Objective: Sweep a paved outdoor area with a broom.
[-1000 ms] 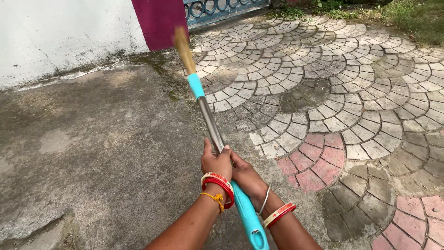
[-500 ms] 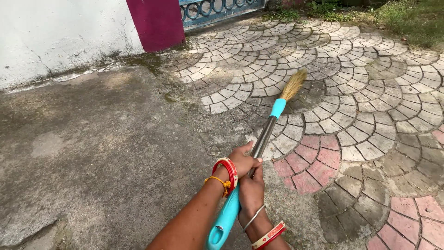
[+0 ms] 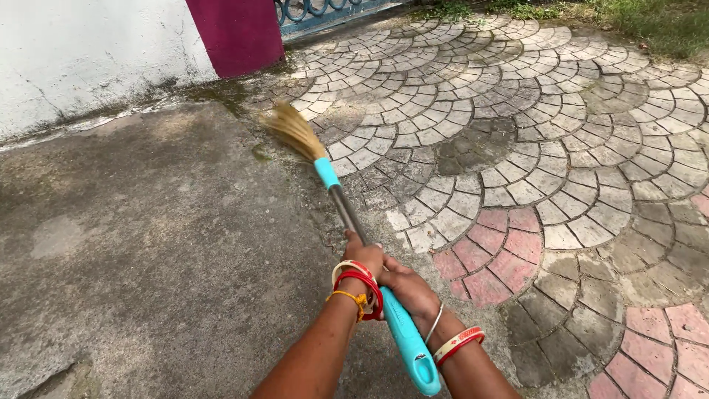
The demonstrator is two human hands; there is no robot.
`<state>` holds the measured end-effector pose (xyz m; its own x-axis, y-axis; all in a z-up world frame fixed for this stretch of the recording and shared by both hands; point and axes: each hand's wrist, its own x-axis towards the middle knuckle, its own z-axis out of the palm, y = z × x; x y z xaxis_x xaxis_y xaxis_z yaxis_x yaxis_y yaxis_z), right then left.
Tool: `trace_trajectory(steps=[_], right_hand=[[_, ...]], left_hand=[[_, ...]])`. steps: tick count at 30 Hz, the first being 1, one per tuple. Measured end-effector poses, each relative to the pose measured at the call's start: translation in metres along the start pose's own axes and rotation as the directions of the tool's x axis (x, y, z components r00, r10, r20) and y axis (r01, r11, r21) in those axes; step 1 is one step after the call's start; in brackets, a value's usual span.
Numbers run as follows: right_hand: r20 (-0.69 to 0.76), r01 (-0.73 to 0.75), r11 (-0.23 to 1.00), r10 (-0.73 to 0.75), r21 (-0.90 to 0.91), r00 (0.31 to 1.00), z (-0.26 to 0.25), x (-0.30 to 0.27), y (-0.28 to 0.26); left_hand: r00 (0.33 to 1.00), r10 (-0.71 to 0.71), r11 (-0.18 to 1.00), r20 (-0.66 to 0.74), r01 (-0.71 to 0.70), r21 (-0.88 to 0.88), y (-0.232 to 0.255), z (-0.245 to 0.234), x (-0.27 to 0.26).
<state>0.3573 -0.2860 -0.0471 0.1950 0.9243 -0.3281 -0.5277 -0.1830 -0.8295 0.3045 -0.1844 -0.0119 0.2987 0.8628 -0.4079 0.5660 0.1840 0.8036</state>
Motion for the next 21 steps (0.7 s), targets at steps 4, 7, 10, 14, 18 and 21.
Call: trace_trajectory(steps=[4,7,10,14,18,21], right_hand=[[-0.292,0.122,0.989,-0.094,0.078,0.952,0.021,-0.014,-0.020],[-0.537,0.237,0.971,-0.193,0.013,0.821,0.037,-0.018,-0.034],[-0.530,0.333,0.942,-0.308,-0.052,0.790,0.044,-0.005,-0.024],[-0.191,0.278,0.960,-0.280,-0.039,0.941,0.043,0.021,-0.019],[0.155,0.050,0.998,-0.054,0.030,0.986,0.044,0.031,-0.026],[0.024,0.066,0.987,-0.070,0.144,0.997,0.033,0.036,-0.005]], left_hand=[[0.939,0.165,0.983,0.302,-0.182,0.029,0.003,0.056,0.066],[0.764,0.461,0.887,0.452,-0.415,-0.204,-0.002,0.068,0.076],[0.710,0.675,0.735,0.201,-0.628,-0.256,-0.014,0.040,0.068],[0.973,0.207,0.893,-0.102,-0.231,-0.386,0.002,-0.027,0.020],[0.938,-0.023,0.972,-0.345,-0.060,-0.227,-0.033,-0.030,0.076],[0.989,0.145,0.989,-0.017,-0.145,-0.027,-0.027,-0.008,0.102]])
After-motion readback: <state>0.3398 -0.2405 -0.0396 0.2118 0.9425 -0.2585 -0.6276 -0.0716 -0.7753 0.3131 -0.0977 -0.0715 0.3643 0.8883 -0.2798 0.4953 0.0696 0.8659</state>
